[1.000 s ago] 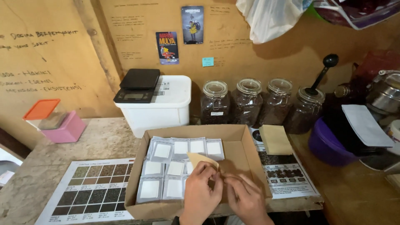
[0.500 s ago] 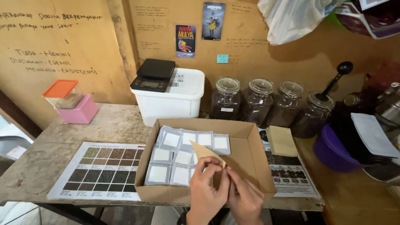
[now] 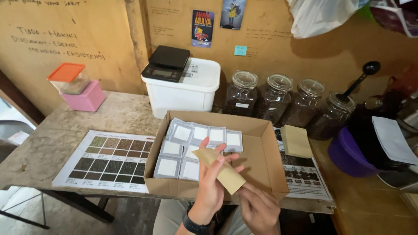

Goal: The person sorts small white packets of coffee and brown paper envelopes by hand, arranging the envelopes on a wooden table and then placing packets into a cardboard box.

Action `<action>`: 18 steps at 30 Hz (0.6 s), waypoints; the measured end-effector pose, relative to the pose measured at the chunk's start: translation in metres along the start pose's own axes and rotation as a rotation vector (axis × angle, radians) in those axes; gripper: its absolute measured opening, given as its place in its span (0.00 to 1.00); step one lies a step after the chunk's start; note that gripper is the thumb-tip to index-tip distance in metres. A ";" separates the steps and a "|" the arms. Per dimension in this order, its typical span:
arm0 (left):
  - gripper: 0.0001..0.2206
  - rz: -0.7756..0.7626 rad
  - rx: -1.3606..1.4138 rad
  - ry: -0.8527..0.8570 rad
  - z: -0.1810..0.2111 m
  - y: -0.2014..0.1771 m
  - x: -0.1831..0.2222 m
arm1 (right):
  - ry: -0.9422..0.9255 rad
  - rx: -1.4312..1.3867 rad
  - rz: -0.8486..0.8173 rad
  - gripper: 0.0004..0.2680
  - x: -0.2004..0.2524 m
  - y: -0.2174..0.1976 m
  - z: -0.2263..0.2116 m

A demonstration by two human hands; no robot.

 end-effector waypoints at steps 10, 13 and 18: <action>0.39 -0.391 0.003 0.267 0.016 0.026 0.012 | 0.030 0.064 -0.268 0.04 0.033 0.037 0.013; 0.38 -0.396 -0.031 0.278 0.015 0.026 0.012 | -0.008 0.116 -0.341 0.07 0.053 0.045 0.024; 0.37 -0.427 -0.068 0.257 0.009 0.028 0.012 | 0.026 0.104 -0.461 0.12 0.076 0.058 0.041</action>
Point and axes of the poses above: each hand's wrist, its own x-axis away from the middle knuckle, its own y-axis out of the palm, z = x × y, the point moved 10 cm from there along -x, towards the middle knuckle, and after that the axes turned 4 degrees about -x, right-handed, at the moved point
